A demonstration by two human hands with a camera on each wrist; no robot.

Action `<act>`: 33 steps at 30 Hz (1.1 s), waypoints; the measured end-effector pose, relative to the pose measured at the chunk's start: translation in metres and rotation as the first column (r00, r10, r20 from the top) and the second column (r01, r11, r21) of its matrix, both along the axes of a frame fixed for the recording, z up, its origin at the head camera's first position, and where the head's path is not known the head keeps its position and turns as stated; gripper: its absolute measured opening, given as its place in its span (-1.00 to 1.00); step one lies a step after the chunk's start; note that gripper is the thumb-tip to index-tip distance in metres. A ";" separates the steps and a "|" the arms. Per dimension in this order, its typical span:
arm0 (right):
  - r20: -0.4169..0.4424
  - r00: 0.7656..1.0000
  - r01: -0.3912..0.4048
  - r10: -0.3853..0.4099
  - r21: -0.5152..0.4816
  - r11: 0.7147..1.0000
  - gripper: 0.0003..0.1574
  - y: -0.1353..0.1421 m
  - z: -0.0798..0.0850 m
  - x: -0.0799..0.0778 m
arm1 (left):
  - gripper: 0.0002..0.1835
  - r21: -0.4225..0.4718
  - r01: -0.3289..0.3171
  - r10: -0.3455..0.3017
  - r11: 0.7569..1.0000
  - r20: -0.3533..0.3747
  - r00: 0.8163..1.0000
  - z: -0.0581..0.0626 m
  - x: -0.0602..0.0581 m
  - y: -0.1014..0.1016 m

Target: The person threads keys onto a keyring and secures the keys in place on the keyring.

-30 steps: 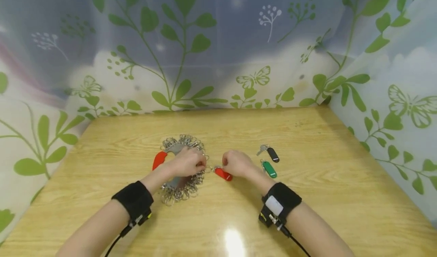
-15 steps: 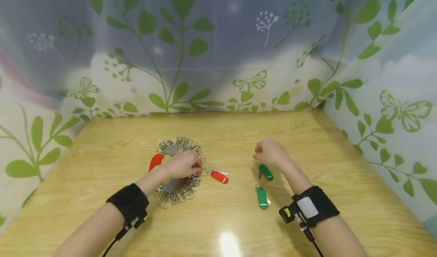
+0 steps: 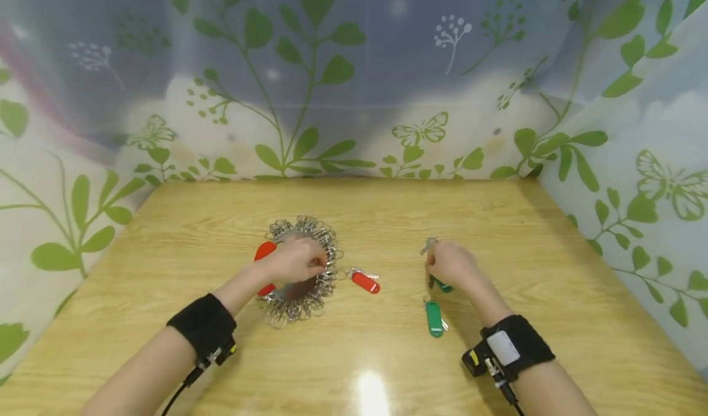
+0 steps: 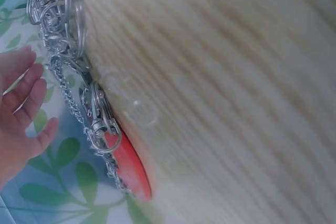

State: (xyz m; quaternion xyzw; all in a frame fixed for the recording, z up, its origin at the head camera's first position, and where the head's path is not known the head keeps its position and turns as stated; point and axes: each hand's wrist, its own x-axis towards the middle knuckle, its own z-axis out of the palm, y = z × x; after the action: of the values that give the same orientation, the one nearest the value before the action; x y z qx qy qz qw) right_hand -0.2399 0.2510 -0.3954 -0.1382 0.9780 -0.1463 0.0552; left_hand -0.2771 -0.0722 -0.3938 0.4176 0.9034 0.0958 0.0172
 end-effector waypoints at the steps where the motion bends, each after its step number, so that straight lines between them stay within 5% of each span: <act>1: -0.003 1.000 0.009 -0.009 0.001 1.000 -0.84 0.000 -0.001 0.000 | -0.96 0.000 0.003 -0.003 1.000 -0.001 1.000 -0.001 -0.001 0.001; 13: -0.010 0.985 0.172 -0.172 -0.009 0.985 -0.82 0.002 -0.002 -0.002 | -0.93 0.023 -0.042 0.044 0.999 -0.123 0.991 0.005 -0.017 0.015; 19: -0.017 0.996 0.086 -0.086 -0.046 0.995 -0.72 0.006 -0.004 -0.005 | -0.92 -0.016 -0.051 0.049 0.999 -0.123 0.991 0.005 -0.020 0.027; 27: -0.053 0.998 0.036 -0.043 -0.138 0.990 -0.87 0.003 -0.008 -0.003 | -0.90 -0.041 -0.033 0.029 0.999 -0.095 0.995 -0.004 -0.019 0.032; 30: -0.048 0.997 0.045 -0.058 -0.245 0.968 -0.88 0.000 -0.006 -0.001 | -0.92 -0.016 -0.038 0.036 0.999 -0.091 0.995 -0.006 -0.015 0.024; 33: -0.022 0.995 0.082 -0.099 -0.402 0.912 -0.82 0.000 0.001 0.002 | -0.95 0.025 -0.017 0.019 1.000 -0.102 0.995 -0.005 -0.009 0.017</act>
State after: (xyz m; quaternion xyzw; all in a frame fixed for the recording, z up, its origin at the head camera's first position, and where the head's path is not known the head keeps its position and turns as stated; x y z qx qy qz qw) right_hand -0.2382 0.2509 -0.3942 -0.1042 0.9336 -0.3427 -0.0013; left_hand -0.2861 -0.0550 -0.3988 0.4139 0.9056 0.0856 -0.0350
